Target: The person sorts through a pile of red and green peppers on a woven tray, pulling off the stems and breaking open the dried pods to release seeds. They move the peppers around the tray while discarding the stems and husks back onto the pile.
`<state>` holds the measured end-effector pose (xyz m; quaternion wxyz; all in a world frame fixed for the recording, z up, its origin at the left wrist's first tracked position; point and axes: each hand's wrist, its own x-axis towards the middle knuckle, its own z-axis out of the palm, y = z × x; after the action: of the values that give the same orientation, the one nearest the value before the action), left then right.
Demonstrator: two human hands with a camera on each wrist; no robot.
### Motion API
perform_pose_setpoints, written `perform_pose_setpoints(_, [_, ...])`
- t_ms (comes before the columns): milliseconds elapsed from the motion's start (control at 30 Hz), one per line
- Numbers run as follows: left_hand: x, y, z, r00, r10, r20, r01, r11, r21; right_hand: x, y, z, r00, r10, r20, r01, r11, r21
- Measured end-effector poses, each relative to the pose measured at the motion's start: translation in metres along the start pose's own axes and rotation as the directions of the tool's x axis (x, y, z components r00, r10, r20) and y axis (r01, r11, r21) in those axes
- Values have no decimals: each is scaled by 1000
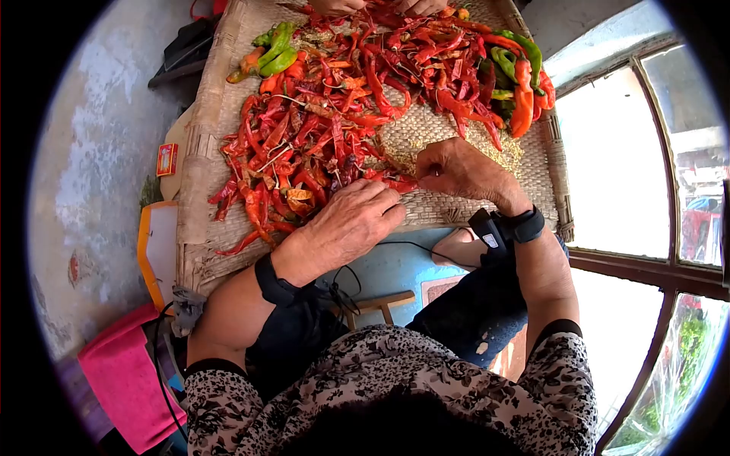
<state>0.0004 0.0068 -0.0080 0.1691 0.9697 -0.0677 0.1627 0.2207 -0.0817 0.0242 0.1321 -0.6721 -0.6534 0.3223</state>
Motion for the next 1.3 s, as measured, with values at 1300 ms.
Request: perform_pose_setpoints(1300, [1, -1, 1, 999, 16, 31, -17, 999, 28, 0, 19, -38, 983, 119, 143, -167, 902, 399])
